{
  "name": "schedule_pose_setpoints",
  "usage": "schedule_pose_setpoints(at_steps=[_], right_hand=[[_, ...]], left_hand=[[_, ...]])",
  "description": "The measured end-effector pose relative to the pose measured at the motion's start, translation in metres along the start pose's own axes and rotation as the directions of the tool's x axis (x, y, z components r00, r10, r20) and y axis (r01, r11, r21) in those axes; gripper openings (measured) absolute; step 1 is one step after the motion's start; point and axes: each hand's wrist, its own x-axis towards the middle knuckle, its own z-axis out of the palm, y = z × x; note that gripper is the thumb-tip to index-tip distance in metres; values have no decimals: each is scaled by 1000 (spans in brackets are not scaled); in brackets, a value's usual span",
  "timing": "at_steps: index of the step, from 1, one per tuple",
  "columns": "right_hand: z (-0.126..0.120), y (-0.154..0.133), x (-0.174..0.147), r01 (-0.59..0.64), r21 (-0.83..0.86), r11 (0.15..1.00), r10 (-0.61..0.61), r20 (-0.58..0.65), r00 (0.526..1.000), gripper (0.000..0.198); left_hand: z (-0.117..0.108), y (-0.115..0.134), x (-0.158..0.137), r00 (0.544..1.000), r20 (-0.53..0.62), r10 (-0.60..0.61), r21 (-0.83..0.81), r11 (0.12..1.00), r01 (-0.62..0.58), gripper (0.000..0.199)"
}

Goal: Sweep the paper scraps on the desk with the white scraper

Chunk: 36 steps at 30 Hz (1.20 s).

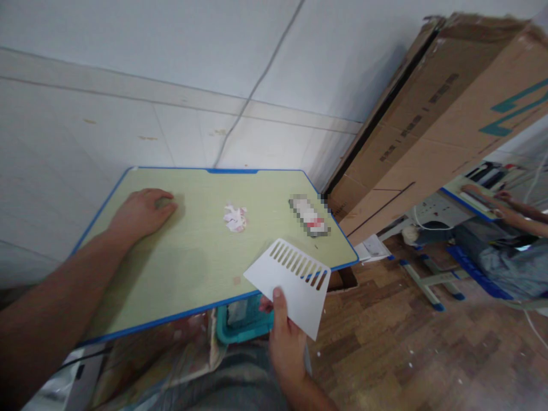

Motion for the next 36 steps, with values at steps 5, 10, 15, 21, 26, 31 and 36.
schedule_pose_setpoints(at_steps=[5, 10, 15, 21, 26, 31, 36], right_hand=[[4, 2, -17, 27, -3, 1000, -27, 74, 997, 64], [-3, -5, -14, 80, -26, 996, -80, 10, 997, 69], [1, -4, -23, 36, 0, 999, -35, 59, 998, 68], [2, -8, -24, 82, -12, 997, -81, 88, 993, 70], [5, -16, -32, 9, 38, 999, -13, 110, 994, 71], [9, -25, -38, -12, 35, 999, 8, 124, 992, 70], [9, -20, -36, -25, 51, 998, 17, 162, 987, 64]], left_hand=[[2, 1, 0, 1000, -26, -5, -21, 1000, 5, 62], [2, 2, 0, 1000, -16, 9, -15, 1000, -10, 61], [0, 6, -3, 1000, -10, -4, -27, 1000, 4, 64], [-2, 11, -7, 1000, -3, -17, -27, 999, 17, 63], [-2, 9, -7, 1000, 2, -15, -31, 999, 15, 61], [1, 5, -5, 1000, -24, -7, -45, 999, 6, 57], [0, 5, -5, 1000, -10, -8, -55, 998, 8, 58]])
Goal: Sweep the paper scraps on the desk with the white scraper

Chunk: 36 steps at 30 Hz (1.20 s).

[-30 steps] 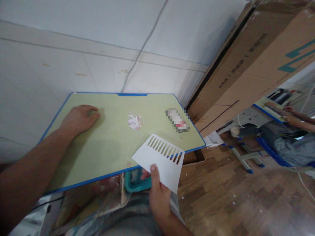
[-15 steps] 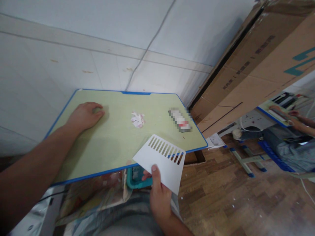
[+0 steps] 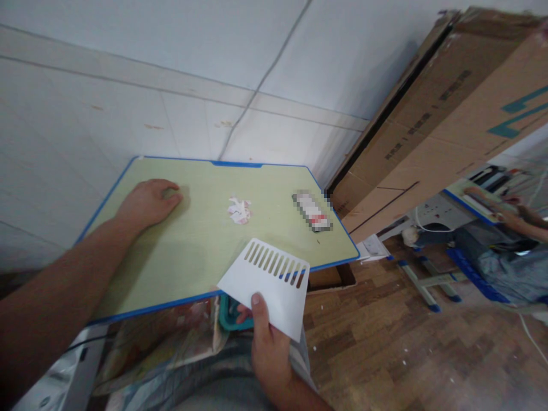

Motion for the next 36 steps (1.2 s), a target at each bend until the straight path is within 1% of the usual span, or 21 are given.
schedule_pose_setpoints(at_steps=[4, 10, 16, 19, 23, 25, 26, 27, 29, 30, 32, 34, 36], right_hand=[[3, 5, 0, 46, 5, 999, -46, 15, 999, 66], [6, -12, 3, -18, 49, 999, 15, 51, 999, 59], [8, -16, 11, 36, 45, 998, -39, 55, 998, 59], [8, -13, 10, 23, 46, 999, -26, 56, 998, 58], [5, -11, 10, 57, 65, 996, -65, 131, 989, 61], [4, -16, 25, 80, 70, 994, -89, 129, 988, 59], [4, -21, 38, 93, 76, 993, -101, 107, 989, 56], [5, -28, 56, 108, 88, 990, -116, 85, 990, 53], [11, -44, 98, 188, 100, 977, -195, 70, 978, 49], [15, -52, 120, 208, 80, 975, -216, 122, 969, 51], [26, -64, 157, 243, 89, 966, -255, 156, 954, 53], [38, -67, 181, 264, 121, 957, -281, 152, 948, 55], [47, -63, 191, 256, 135, 957, -277, 169, 946, 54]], left_hand=[[-1, 1, 0, 1000, 22, -9, 9, 1000, 9, 60], [1, 2, 0, 1000, -10, -1, 13, 1000, 1, 59], [-4, 5, -4, 1000, 11, -5, 7, 1000, 5, 61], [-4, 6, -4, 1000, 17, -14, 3, 1000, 14, 63], [-3, 5, -2, 1000, -5, -11, 21, 1000, 11, 61], [-3, 3, -2, 1000, -5, -10, 33, 999, 10, 59], [-2, 3, -2, 1000, -4, -8, 36, 999, 8, 59], [-2, 2, -1, 1000, -2, -5, 38, 999, 5, 60], [-2, 1, -1, 1000, -8, -5, 55, 998, 5, 61], [-2, 1, 0, 1000, -11, -6, 65, 998, 7, 61], [-1, 0, 0, 1000, -23, -10, 79, 997, 12, 62], [-1, -1, 1, 999, -34, -9, 77, 997, 12, 62], [-1, -2, 2, 999, -47, -3, 65, 998, 7, 61]])
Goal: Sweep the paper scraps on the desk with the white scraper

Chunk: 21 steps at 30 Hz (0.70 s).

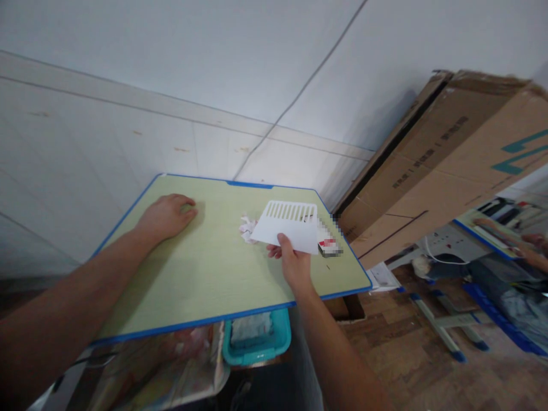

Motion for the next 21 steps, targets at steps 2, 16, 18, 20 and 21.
schedule_pose_setpoints(at_steps=[2, 16, 18, 20, 21], right_hand=[[5, 7, 1, -23, 4, 1000, 23, 52, 998, 53], [7, 0, 15, -123, 60, 991, 112, 152, 982, 21], [8, -3, 18, -105, 55, 993, 94, 181, 979, 19], [11, -7, 26, -91, 49, 995, 78, 228, 970, 18], [14, -9, 33, -85, 45, 995, 71, 257, 964, 18]], left_hand=[[1, -1, 2, 1000, -4, 4, -4, 1000, -4, 61], [-12, 14, 4, 999, -39, -36, 33, 999, 38, 62], [-12, 12, 5, 998, -46, -41, 31, 999, 42, 60], [-10, 9, 6, 998, -44, -39, 36, 999, 40, 57], [-9, 7, 6, 999, -39, -34, 44, 998, 35, 57]])
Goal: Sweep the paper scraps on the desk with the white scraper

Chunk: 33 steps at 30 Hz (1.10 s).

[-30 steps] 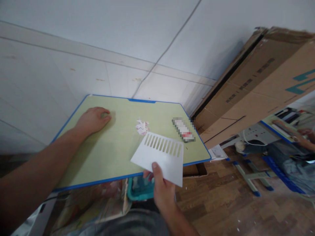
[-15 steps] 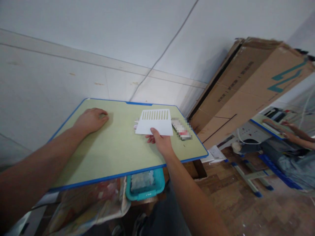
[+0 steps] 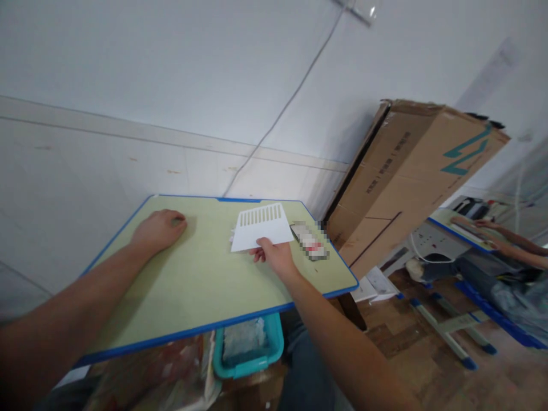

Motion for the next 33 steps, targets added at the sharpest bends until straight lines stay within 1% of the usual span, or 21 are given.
schedule_pose_setpoints(at_steps=[3, 5, 7, 9, 12, 14, 17, 21, 24, 28, 30, 33], right_hand=[[3, -5, 22, -9, -16, 1000, 11, 102, 995, 17], [5, -3, 31, -15, -33, 999, 20, 166, 986, 16], [3, 0, 31, -7, -64, 998, 21, 226, 974, 18], [0, 3, 27, -9, -85, 996, 30, 241, 970, 22], [-4, 5, 19, -30, -102, 994, 51, 205, 977, 27], [-5, 7, 16, -46, -105, 993, 63, 171, 983, 28], [-3, 14, 15, -48, -98, 994, 59, 122, 991, 27], [0, 21, 12, -58, -119, 991, 69, 95, 993, 28], [1, 13, 8, -72, -120, 990, 82, 81, 993, 29], [2, -2, 0, -61, -129, 990, 75, 110, 991, 32], [3, -3, -6, -83, -110, 990, 93, 86, 992, 33], [5, 3, -16, -137, -53, 989, 138, 30, 990, 36]], left_hand=[[4, -3, -3, 1000, 1, 11, 35, 999, -11, 58], [6, -1, -5, 1000, 9, 4, 76, 997, -4, 59], [6, 4, -6, 1000, 13, 14, 117, 993, -16, 60], [5, 12, -4, 1000, 18, 24, 166, 986, -27, 60], [2, 23, 6, 997, 64, 43, 243, 968, -57, 60], [2, 27, 12, 997, 67, 39, 252, 966, -55, 60], [4, 25, 17, 997, 47, 58, 212, 975, -66, 59], [7, 17, 17, 996, 41, 74, 150, 986, -79, 56], [9, 16, 16, 995, 40, 95, 121, 988, -99, 56], [11, 16, 18, 994, 38, 106, 107, 988, -110, 56], [13, 15, 19, 993, 36, 109, 108, 988, -113, 56], [14, 13, 20, 991, 46, 125, 100, 987, -129, 57]])
